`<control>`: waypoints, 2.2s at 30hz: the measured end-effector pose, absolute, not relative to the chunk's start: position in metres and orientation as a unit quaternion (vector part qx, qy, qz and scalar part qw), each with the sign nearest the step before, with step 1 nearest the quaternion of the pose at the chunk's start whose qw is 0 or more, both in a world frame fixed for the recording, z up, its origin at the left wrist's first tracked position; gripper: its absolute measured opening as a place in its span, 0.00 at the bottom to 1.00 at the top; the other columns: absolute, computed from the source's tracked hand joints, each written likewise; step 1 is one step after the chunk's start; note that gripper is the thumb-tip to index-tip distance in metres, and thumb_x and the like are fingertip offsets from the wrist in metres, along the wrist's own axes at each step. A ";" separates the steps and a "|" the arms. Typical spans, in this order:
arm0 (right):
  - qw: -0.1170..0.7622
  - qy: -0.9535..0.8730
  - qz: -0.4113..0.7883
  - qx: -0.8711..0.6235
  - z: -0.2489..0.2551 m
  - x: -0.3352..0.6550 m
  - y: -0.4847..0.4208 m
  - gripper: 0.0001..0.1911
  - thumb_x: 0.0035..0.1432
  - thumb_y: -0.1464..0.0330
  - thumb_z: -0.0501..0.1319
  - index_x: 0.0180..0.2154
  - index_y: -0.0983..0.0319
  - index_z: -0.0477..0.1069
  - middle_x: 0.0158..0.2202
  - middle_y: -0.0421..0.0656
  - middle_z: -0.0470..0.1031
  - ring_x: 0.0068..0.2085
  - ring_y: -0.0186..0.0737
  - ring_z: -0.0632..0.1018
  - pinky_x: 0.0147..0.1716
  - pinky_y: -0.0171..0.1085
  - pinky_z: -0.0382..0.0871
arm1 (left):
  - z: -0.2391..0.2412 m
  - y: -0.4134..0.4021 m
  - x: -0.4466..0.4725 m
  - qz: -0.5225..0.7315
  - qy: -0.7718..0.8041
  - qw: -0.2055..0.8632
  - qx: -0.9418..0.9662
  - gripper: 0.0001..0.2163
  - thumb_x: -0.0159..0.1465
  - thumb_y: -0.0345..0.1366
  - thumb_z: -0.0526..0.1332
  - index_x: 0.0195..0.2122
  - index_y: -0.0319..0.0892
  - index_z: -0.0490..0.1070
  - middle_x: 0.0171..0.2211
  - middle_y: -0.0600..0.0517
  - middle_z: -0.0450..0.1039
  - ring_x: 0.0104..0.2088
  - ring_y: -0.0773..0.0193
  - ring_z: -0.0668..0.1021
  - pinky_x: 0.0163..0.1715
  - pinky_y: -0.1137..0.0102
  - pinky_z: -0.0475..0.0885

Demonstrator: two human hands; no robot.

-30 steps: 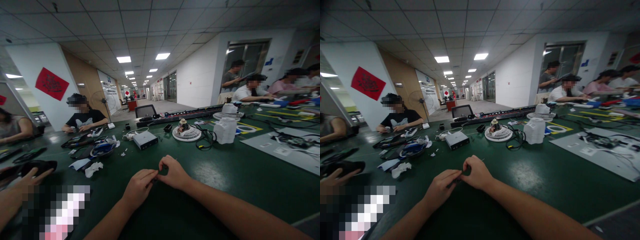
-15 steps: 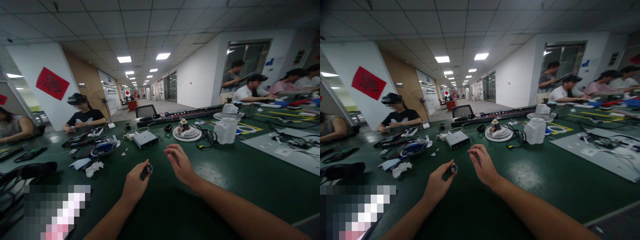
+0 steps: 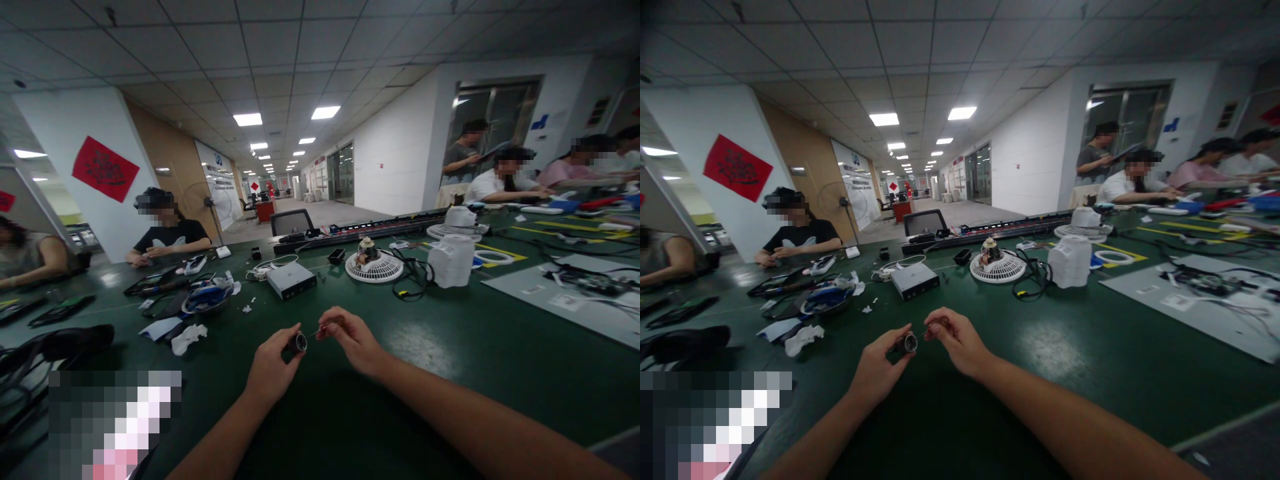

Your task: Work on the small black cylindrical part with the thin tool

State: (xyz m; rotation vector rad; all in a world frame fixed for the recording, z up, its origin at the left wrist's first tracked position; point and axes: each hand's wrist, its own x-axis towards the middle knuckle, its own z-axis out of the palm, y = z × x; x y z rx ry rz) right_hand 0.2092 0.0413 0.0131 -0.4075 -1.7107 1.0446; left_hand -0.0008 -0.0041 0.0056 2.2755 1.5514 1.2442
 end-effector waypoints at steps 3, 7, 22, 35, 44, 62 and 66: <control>0.513 -0.742 0.375 -0.216 0.015 0.213 0.041 0.12 0.67 0.59 0.58 0.38 0.61 0.71 0.33 0.42 0.74 0.35 0.38 0.77 0.37 0.37 0.71 | 0.006 -0.004 -0.001 0.408 0.522 0.059 0.747 0.23 0.57 0.27 0.68 0.54 0.45 0.73 0.47 0.50 0.80 0.46 0.58 0.81 0.51 0.61 0.76; 0.497 -0.749 0.369 -0.238 0.017 0.214 0.040 0.12 0.67 0.60 0.57 0.38 0.61 0.70 0.32 0.42 0.75 0.34 0.38 0.78 0.36 0.36 0.71 | 0.005 -0.002 -0.002 0.396 0.525 0.069 0.750 0.22 0.57 0.26 0.67 0.53 0.45 0.74 0.49 0.49 0.79 0.47 0.57 0.81 0.52 0.61 0.75; 0.496 -0.743 0.379 -0.242 0.013 0.215 0.045 0.12 0.67 0.59 0.56 0.37 0.61 0.69 0.31 0.41 0.75 0.33 0.38 0.78 0.35 0.36 0.71 | 0.006 -0.003 0.001 0.388 0.546 0.071 0.739 0.23 0.55 0.25 0.68 0.53 0.44 0.74 0.47 0.49 0.80 0.47 0.57 0.81 0.52 0.61 0.75; 0.489 -0.753 0.347 -0.271 0.012 0.215 0.045 0.14 0.68 0.57 0.56 0.39 0.61 0.70 0.32 0.42 0.74 0.33 0.38 0.76 0.33 0.35 0.71 | 0.004 -0.002 0.000 0.387 0.544 0.075 0.741 0.22 0.57 0.26 0.67 0.53 0.44 0.75 0.48 0.48 0.79 0.48 0.57 0.80 0.54 0.60 0.73; 0.470 -0.764 0.345 -0.276 0.009 0.215 0.046 0.14 0.67 0.57 0.56 0.39 0.61 0.71 0.34 0.42 0.75 0.32 0.37 0.76 0.33 0.36 0.70 | 0.005 -0.004 0.002 0.386 0.537 0.076 0.746 0.22 0.57 0.26 0.67 0.53 0.44 0.74 0.48 0.48 0.79 0.48 0.56 0.80 0.52 0.60 0.74; 0.506 -0.810 0.186 -0.230 0.030 0.222 0.037 0.09 0.69 0.68 0.50 0.38 0.60 0.66 0.43 0.47 0.73 0.44 0.42 0.74 0.45 0.41 0.67 | 0.003 -0.001 -0.001 0.375 0.567 0.063 0.731 0.21 0.58 0.26 0.65 0.54 0.42 0.74 0.50 0.47 0.78 0.50 0.55 0.79 0.55 0.58 0.72; 0.262 -0.932 0.150 -0.203 0.042 0.228 0.030 0.05 0.65 0.68 0.58 0.38 0.59 0.72 0.35 0.43 0.75 0.39 0.42 0.74 0.38 0.39 0.65 | 0.003 0.000 -0.002 0.377 0.576 0.055 0.723 0.21 0.58 0.26 0.64 0.54 0.42 0.74 0.50 0.46 0.78 0.50 0.55 0.79 0.55 0.58 0.72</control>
